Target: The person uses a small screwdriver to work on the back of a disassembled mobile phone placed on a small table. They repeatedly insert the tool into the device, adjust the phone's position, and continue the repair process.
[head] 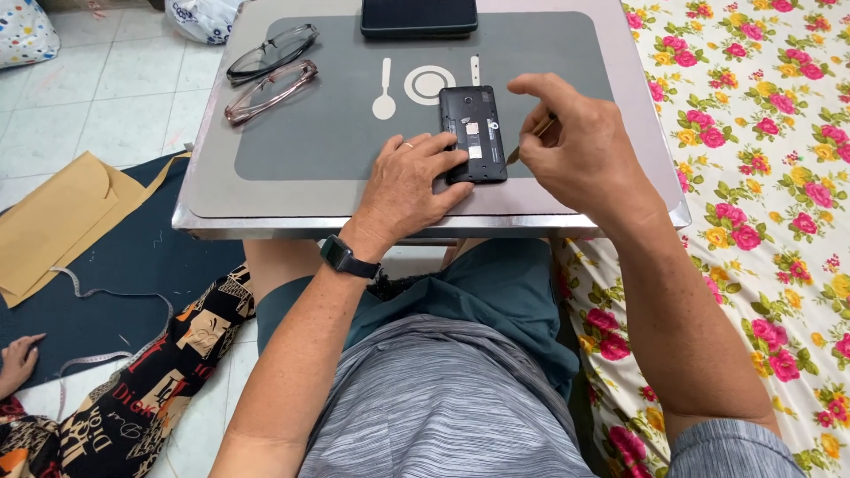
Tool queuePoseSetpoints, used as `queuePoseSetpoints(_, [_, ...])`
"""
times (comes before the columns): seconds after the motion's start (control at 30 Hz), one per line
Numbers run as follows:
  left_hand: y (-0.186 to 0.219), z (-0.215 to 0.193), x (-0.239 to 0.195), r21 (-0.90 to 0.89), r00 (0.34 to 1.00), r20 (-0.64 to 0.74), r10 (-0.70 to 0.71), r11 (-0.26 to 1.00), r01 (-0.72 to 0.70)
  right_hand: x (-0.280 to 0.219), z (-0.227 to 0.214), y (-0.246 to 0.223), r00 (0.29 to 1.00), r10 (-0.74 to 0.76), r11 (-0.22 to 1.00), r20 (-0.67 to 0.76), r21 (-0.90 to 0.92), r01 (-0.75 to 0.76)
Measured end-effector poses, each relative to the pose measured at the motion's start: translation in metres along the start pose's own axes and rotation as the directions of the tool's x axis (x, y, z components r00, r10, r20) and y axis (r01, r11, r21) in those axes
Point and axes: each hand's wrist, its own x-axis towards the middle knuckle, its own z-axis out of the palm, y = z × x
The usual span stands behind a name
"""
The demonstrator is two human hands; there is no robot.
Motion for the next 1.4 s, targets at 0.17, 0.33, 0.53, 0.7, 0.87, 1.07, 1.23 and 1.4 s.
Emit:
queuePoseSetpoints(0.17, [-0.001, 0.001, 0.001, -0.004, 1.0, 0.014, -0.011, 1.0, 0.011, 0.0, 0.002, 0.004, 1.0, 0.016, 1.0, -0.003, -0.018, -0.016])
queuePoseSetpoints(0.33, [0.0, 0.0, 0.001, -0.009, 1.0, 0.013, -0.013, 1.0, 0.014, 0.0, 0.008, 0.01, 1.0, -0.007, 0.997, -0.009, -0.072, 0.007])
queuePoseSetpoints(0.53, [0.0, 0.001, 0.0, -0.002, 1.0, 0.0, -0.006, 1.0, 0.006, 0.0, 0.009, 0.01, 1.0, 0.009, 0.997, -0.008, -0.08, -0.01])
queuePoseSetpoints(0.7, [-0.001, 0.001, 0.0, -0.003, 1.0, 0.006, -0.008, 1.0, 0.008, 0.0, 0.008, 0.008, 1.0, 0.015, 0.996, -0.008, -0.087, -0.016])
queuePoseSetpoints(0.87, [0.0, 0.0, 0.0, -0.006, 1.0, 0.006, -0.007, 1.0, 0.007, -0.001, 0.009, 0.006, 1.0, -0.002, 0.996, -0.012, -0.093, 0.001])
queuePoseSetpoints(1.07, [0.0, -0.001, 0.0, -0.016, 0.999, 0.026, -0.02, 1.0, 0.02, -0.001, 0.01, 0.007, 1.0, -0.011, 0.996, -0.011, -0.091, 0.01])
queuePoseSetpoints(1.23, [0.0, 0.0, 0.0, -0.016, 1.0, 0.009, -0.013, 1.0, 0.013, 0.004, 0.012, 0.009, 0.999, 0.02, 0.989, 0.042, -0.149, -0.014])
queuePoseSetpoints(1.4, [0.001, -0.002, 0.001, -0.019, 0.999, 0.03, -0.023, 1.0, 0.023, 0.011, 0.022, 0.028, 0.999, -0.028, 0.884, -0.024, -0.467, 0.014])
